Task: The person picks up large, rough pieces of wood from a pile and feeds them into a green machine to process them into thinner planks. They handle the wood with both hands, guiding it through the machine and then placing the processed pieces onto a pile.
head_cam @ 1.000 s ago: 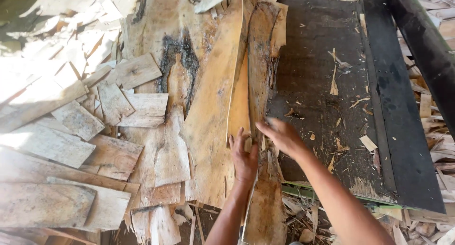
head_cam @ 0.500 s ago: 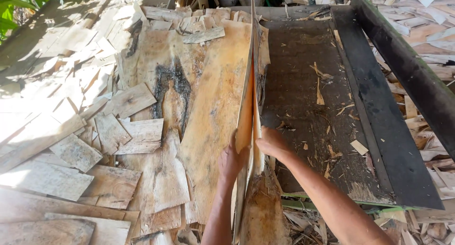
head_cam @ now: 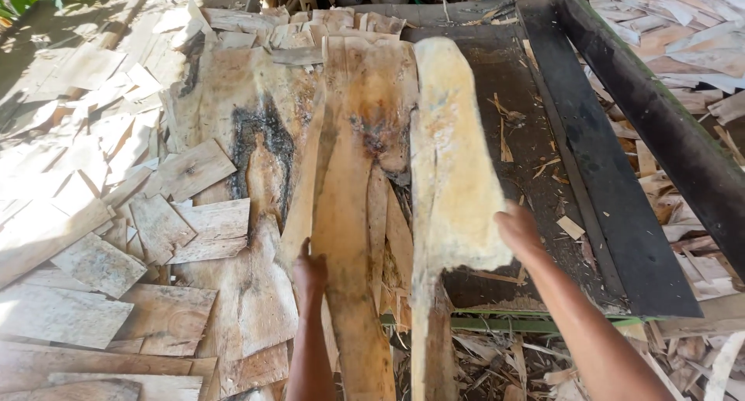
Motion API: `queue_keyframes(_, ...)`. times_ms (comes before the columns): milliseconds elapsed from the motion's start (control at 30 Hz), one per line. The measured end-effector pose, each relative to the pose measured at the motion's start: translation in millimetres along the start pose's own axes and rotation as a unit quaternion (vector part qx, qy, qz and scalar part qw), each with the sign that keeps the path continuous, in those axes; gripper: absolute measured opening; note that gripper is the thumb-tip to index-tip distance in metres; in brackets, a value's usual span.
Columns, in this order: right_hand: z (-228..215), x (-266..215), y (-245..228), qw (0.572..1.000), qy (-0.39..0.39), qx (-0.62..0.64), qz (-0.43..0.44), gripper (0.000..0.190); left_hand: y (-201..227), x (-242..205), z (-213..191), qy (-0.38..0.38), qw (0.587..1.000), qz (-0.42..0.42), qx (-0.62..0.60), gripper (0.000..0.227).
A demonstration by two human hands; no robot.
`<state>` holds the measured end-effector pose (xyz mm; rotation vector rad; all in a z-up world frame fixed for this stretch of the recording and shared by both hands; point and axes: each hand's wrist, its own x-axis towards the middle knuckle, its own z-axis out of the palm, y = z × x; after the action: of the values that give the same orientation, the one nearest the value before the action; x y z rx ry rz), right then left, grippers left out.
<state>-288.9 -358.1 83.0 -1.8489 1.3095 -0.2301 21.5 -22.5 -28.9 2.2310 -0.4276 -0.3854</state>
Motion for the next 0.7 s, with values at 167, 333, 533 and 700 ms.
queue_keyframes(167, -17.0, 27.0, 112.8, 0.992, 0.014, 0.127, -0.003, 0.054, -68.1, -13.1, 34.2, 0.183, 0.962, 0.120, 0.165, 0.067)
queue_keyframes(333, -7.3, 11.5, 129.7, 0.963, -0.059, 0.255, 0.069, 0.058, 38.6, -152.9, 56.4, -0.100, 0.990, 0.075, 0.059, 0.064)
queue_keyframes(533, -15.9, -0.9, 97.5, 0.974, -0.033, 0.220, 0.050, 0.084, 71.7, -238.8, 80.8, -0.337, 0.927, 0.029, -0.162, 0.096)
queue_keyframes(700, -65.3, -36.3, 40.0, 0.986, 0.008, 0.167, 0.026, 0.087, 106.3, -257.1, 79.9, -0.381, 0.877, -0.063, -0.286, 0.125)
